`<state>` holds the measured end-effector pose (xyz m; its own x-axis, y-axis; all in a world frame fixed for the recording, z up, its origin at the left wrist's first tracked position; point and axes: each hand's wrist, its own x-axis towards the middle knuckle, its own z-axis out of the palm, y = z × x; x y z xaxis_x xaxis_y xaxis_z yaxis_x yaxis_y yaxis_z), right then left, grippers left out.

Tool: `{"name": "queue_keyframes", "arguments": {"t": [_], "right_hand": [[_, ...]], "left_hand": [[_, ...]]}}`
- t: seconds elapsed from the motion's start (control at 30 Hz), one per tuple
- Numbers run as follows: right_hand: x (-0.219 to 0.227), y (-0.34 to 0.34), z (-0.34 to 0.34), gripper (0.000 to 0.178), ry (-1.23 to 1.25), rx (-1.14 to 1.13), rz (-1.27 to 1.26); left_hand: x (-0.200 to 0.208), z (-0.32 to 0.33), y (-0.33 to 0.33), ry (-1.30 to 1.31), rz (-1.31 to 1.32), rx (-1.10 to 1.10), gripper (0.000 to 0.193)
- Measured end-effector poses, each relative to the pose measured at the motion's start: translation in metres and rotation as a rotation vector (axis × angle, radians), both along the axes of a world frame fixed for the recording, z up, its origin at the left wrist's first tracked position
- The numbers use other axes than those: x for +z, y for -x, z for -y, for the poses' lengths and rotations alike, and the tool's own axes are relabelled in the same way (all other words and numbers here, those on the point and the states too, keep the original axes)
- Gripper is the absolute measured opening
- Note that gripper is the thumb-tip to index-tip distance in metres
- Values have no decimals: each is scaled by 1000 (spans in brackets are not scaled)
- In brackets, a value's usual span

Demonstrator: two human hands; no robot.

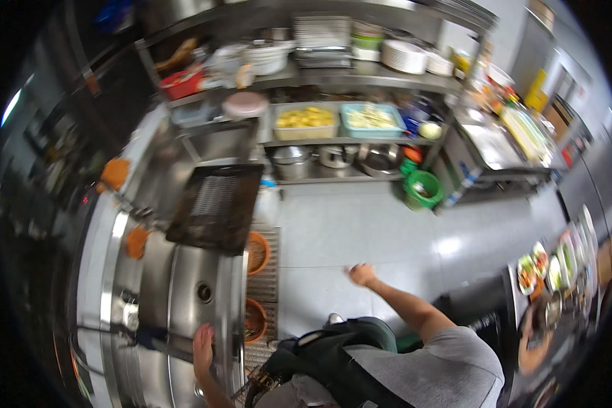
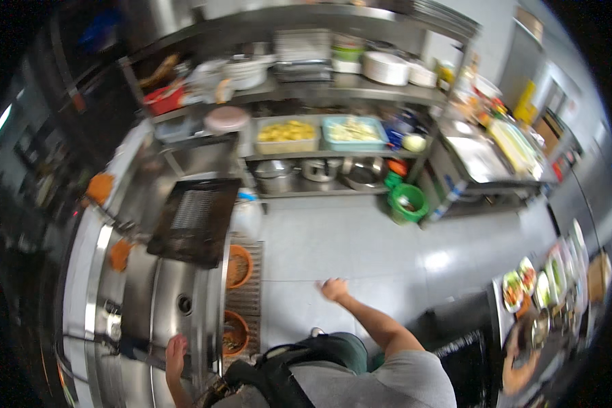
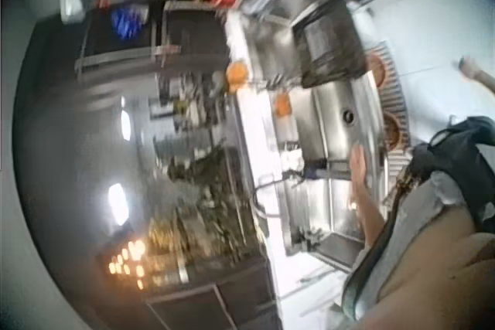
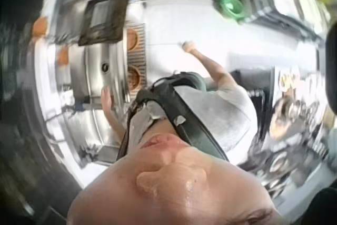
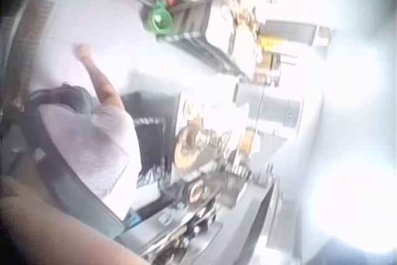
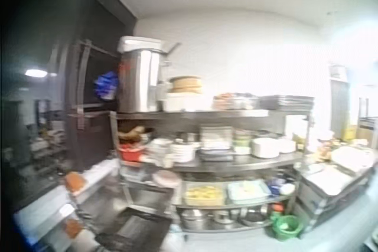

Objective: The person assembles two salads by mixing chopped vegetables and meat in a metal bowl, then transferring the mixture onto lettuce-lined plates. They wash their hands, add sliced yellow fruit to a separate bowl, and place all dishes on a tray before carrying it out of the kitchen.

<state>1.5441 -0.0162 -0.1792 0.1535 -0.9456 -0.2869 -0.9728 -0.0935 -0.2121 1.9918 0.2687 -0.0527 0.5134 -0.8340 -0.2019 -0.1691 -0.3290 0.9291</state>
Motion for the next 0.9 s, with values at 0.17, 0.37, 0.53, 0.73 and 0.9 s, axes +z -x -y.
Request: {"name": "queue_keyframes", "arguments": {"t": [0.17,0.37,0.53,0.73,0.9], "right_hand": [[-13,228,3,59,295,-1027,962],[-52,297,-113,48,435,-1722,1269],[-111,255,-211,51,143,-1783,134],[-98,211,-231,56,-726,-1602,463],[-101,221,-195,48,-452,-1820,532]], "left_hand": [[-11,182,111,115,946,-291,35],[-88,316,178,-616,963,-493,19],[-146,411,233,-747,1087,-790,27],[-176,534,314,-815,1147,-1119,38],[-188,636,391,-927,1192,-1316,49]]}}
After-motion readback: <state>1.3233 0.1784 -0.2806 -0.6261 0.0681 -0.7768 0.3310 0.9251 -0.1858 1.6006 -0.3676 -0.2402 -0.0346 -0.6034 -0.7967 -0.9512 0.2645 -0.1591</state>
